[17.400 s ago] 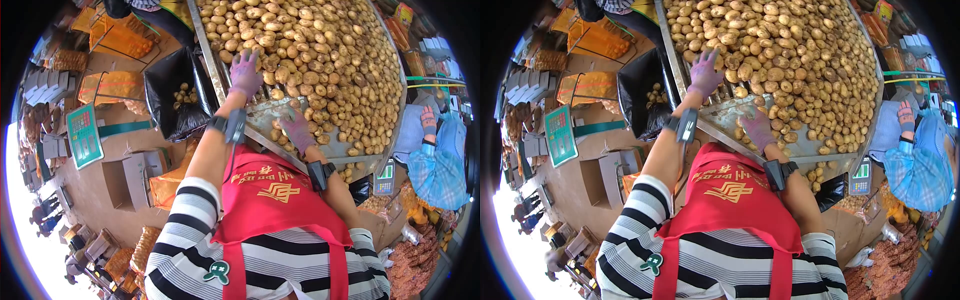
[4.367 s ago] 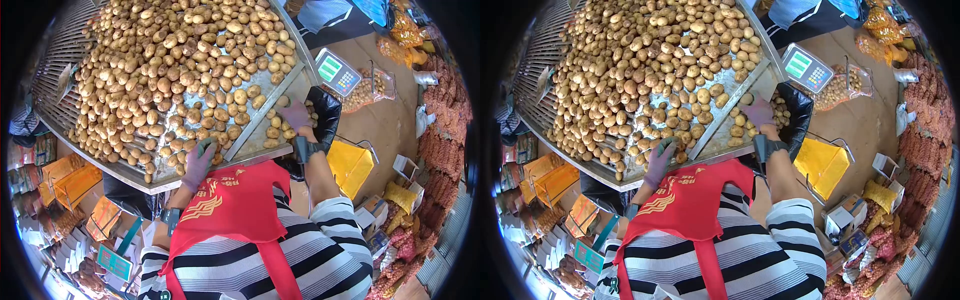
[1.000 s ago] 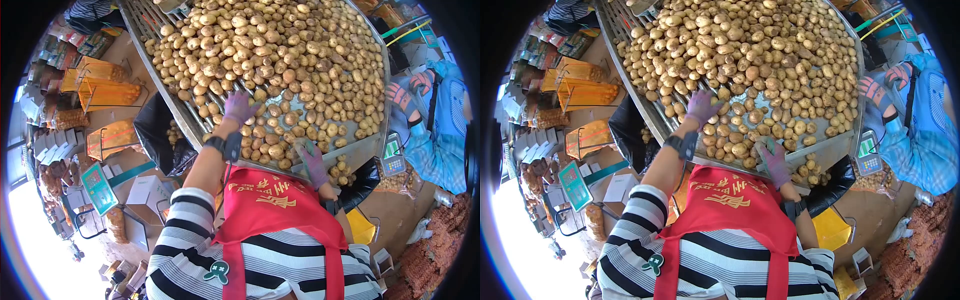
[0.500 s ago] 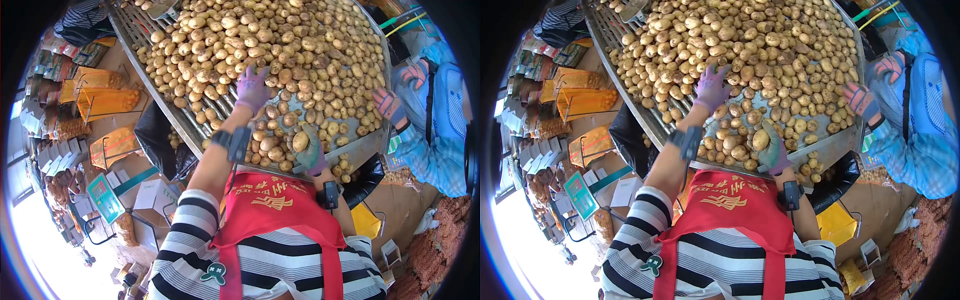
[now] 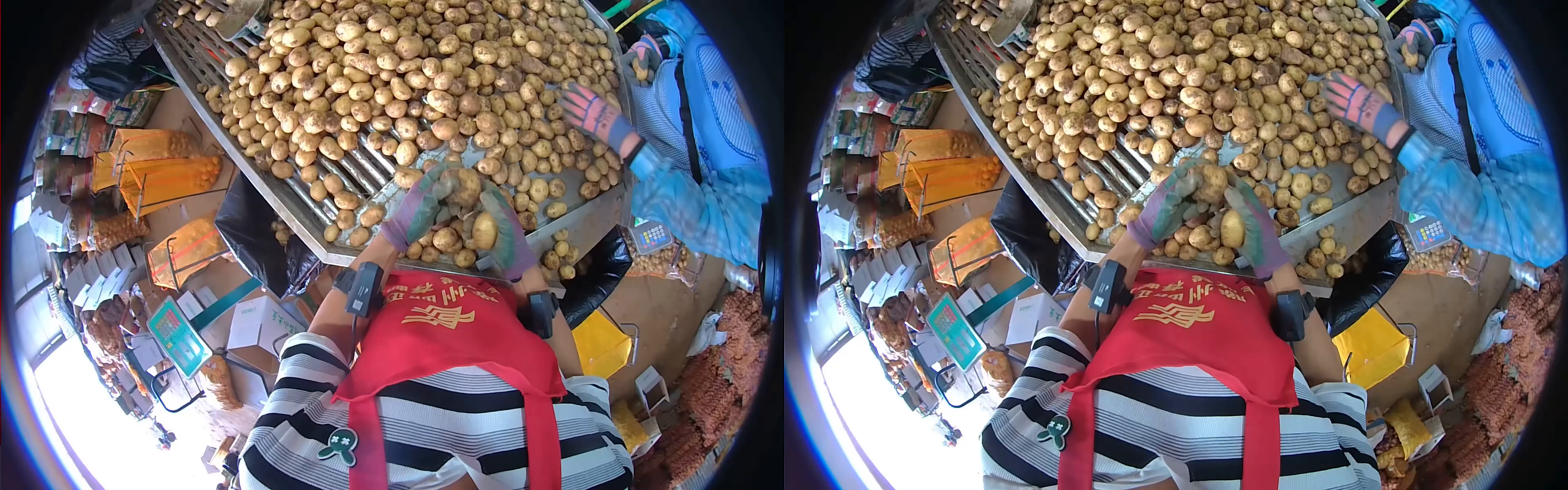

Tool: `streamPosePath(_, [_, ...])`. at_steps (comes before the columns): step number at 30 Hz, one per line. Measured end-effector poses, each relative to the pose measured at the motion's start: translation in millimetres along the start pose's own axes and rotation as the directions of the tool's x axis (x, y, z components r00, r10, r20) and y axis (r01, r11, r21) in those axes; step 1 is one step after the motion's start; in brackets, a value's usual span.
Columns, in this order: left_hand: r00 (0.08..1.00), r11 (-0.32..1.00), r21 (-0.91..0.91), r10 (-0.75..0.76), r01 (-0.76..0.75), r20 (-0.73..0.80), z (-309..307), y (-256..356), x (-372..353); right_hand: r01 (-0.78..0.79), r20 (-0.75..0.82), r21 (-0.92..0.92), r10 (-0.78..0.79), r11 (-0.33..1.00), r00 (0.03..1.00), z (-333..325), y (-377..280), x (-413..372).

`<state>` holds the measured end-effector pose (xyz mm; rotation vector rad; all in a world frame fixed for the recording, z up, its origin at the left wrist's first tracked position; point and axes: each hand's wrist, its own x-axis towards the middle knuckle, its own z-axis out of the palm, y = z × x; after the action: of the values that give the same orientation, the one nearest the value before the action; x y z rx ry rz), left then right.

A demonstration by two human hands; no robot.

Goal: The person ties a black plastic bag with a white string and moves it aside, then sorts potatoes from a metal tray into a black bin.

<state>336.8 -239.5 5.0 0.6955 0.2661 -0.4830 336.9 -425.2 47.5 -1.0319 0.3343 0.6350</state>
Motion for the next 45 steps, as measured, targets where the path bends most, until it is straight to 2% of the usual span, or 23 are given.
streamPosePath(1, [1.0,0.989,0.148,-0.016,0.015,0.005,9,8,-13,-0.026,-0.042,0.021,0.027,0.999,0.999,2,3,4])
streamPosePath(3, [1.0,0.957,0.289,-0.022,0.019,0.007,10,9,-24,0.071,0.022,-0.343,-0.067,0.937,0.998,4,8,7])
streamPosePath(6, [0.974,0.878,0.423,0.199,-0.226,0.106,9,3,-37,0.161,0.133,-0.397,-0.117,0.903,0.984,-10,25,15])
streamPosePath(11, [0.969,0.964,0.211,0.197,-0.163,-0.151,12,-22,-54,0.352,0.184,-0.467,-0.3,0.811,0.936,22,28,-5])
streamPosePath(13, [0.952,0.969,0.089,0.243,-0.23,-0.185,27,-23,-62,0.445,0.209,-0.718,-0.444,0.535,0.871,33,34,-14])
streamPosePath(14, [0.939,0.948,0.176,0.295,-0.265,-0.176,21,-27,-64,0.446,0.24,-0.793,-0.461,0.415,0.855,29,39,-13])
streamPosePath(15, [0.923,0.918,0.261,0.347,-0.298,-0.167,16,-31,-66,0.451,0.25,-0.793,-0.456,0.41,0.854,33,29,-16])
streamPosePath(17, [0.967,0.992,-0.003,0.123,-0.127,-0.222,-3,-37,-68,0.282,0.299,-0.878,-0.017,0.387,0.954,46,2,-24])
streamPosePath(18, [0.938,0.989,0.016,0.144,-0.146,-0.315,6,-32,-71,0.38,0.369,-0.883,-0.095,0.275,0.925,43,4,-23])
streamPosePath(21, [0.932,0.98,0.139,0.181,-0.143,-0.313,7,-26,-83,0.469,0.437,-0.852,-0.177,0.232,0.882,47,8,-21])
streamPosePath(23, [0.863,0.947,0.208,0.31,-0.244,-0.399,5,-39,-79,0.466,0.451,-0.842,-0.12,0.27,0.884,47,20,-18])
streamPosePath(24, [0.846,0.869,0.401,0.428,-0.289,-0.319,-15,-54,-73,0.457,0.46,-0.833,-0.07,0.31,0.885,46,28,-16])
streamPosePath(26, [0.851,0.747,0.603,0.484,-0.28,-0.205,-37,-62,-75,0.401,0.463,-0.772,0.003,0.494,0.887,49,37,-12])
streamPosePath(27, [0.848,0.668,0.689,0.509,-0.282,-0.146,-43,-60,-78,0.406,0.47,-0.771,0.008,0.491,0.883,49,42,-12])
streamPosePath(29, [0.86,0.88,0.427,0.371,-0.206,-0.351,-50,-62,-80,0.424,0.495,-0.701,-0.038,0.574,0.868,48,50,-14])
streamPosePath(30, [0.856,0.88,0.425,0.377,-0.212,-0.354,-48,-62,-83,0.428,0.501,-0.702,-0.033,0.57,0.865,55,52,-18])
streamPosePath(31, [0.75,0.714,0.614,0.597,-0.336,-0.284,-41,-61,-87,0.379,0.48,-0.625,-0.047,0.683,0.876,66,53,-25])
streamPosePath(33, [0.607,0.492,0.764,0.777,-0.418,-0.168,-30,-55,-96,0.327,0.46,-0.538,-0.055,0.777,0.886,76,52,-31])
streamPosePath(39, [0.665,0.527,0.827,0.691,-0.195,-0.283,-33,-44,-115,0.266,0.485,-0.555,0.046,0.788,0.873,87,49,-35])
streamPosePath(41, [0.706,0.71,0.673,0.585,-0.208,-0.399,-38,-41,-118,0.26,0.488,-0.552,0.054,0.792,0.871,88,52,-35])
streamPosePath(42, [0.702,0.711,0.671,0.587,-0.21,-0.402,-46,-45,-117,0.26,0.49,-0.554,0.057,0.79,0.87,90,53,-36])
streamPosePath(43, [0.641,0.482,0.833,0.736,-0.273,-0.216,-54,-50,-116,0.282,0.5,-0.524,0.022,0.803,0.866,92,54,-38])
streamPosePath(45, [0.565,0.216,0.925,0.825,-0.312,-0.002,-65,-55,-117,0.303,0.509,-0.497,-0.01,0.813,0.861,87,60,-35])
